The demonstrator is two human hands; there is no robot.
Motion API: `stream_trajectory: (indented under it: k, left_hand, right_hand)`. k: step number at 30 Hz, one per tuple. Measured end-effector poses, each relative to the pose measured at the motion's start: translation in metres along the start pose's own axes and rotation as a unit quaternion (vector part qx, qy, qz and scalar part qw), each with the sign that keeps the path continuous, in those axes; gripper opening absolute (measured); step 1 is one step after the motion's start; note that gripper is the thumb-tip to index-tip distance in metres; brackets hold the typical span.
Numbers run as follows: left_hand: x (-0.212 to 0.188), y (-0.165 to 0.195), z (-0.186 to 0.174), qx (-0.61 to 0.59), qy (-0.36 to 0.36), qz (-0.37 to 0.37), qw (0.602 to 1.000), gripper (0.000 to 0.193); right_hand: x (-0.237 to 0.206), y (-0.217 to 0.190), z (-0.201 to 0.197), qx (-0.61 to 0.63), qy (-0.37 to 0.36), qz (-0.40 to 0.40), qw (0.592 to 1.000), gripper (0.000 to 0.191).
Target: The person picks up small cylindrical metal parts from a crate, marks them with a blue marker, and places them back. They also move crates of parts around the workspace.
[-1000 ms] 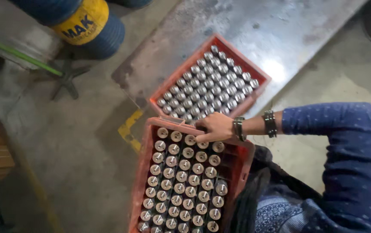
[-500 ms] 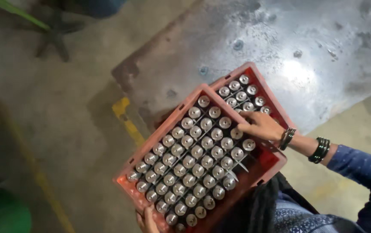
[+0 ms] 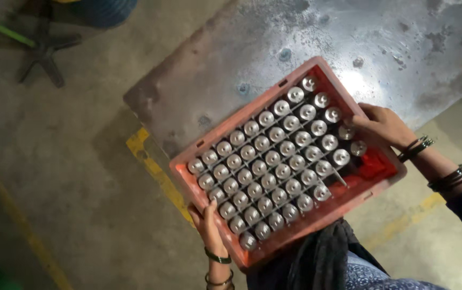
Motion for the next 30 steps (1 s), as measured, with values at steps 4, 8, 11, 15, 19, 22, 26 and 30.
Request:
stream_trajectory:
  k: [4,8,11,15,19,22,26,30]
  left_hand:
    - [0.002,0.003,0.0,0.022,-0.022,0.062,0.998,0.042]
    - [0.006,0.004,0.001,-0.009,-0.051,0.093,0.994,0.051]
    - [0.011,0.019,0.0,-0.007,-0.067,0.127,0.99,0.056]
    - [-0.005,0.032,0.002,-0.069,-0.117,0.205,0.969,0.06]
    - [-0.037,0.007,-0.005,-0.058,-0.073,0.175,0.98,0.075]
    - [-0.066,-0.021,-0.004,-0.109,-0.08,0.116,0.984,0.083]
    - [-0.095,-0.028,0.0,-0.151,-0.03,0.123,0.98,0.078]
    - [-0.113,-0.034,0.007,-0.173,0.06,0.156,0.971,0.067]
  right_hand:
    - [-0.052,-0.006,-0.002,-0.096,0.091,-0.053,0.99,0.071]
    - [-0.143,-0.038,0.026,-0.202,0.256,-0.375,0.868,0.061]
    - [-0.174,-0.035,0.052,-0.142,0.27,-0.404,0.862,0.048]
    - [-0.182,-0.015,0.069,-0.135,0.304,-0.405,0.852,0.031]
    - [-0.186,-0.008,0.071,-0.147,0.295,-0.448,0.831,0.017]
    - [-0.186,-0.015,0.068,-0.121,0.32,-0.441,0.83,0.025]
    - [-0.192,-0.038,0.079,-0.074,0.336,-0.467,0.814,0.025]
    - [-0.2,-0.047,0.095,-0.063,0.363,-0.489,0.791,0.02]
Point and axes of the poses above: each hand's wrist, its own x-axis towards the middle knuckle, its own z-axis out of the palm, y = z × x, the point moved 6 cm from there along x, towards the middle knuckle, and after that the axes turned 14 degrees about x, right-handed, at the moved point
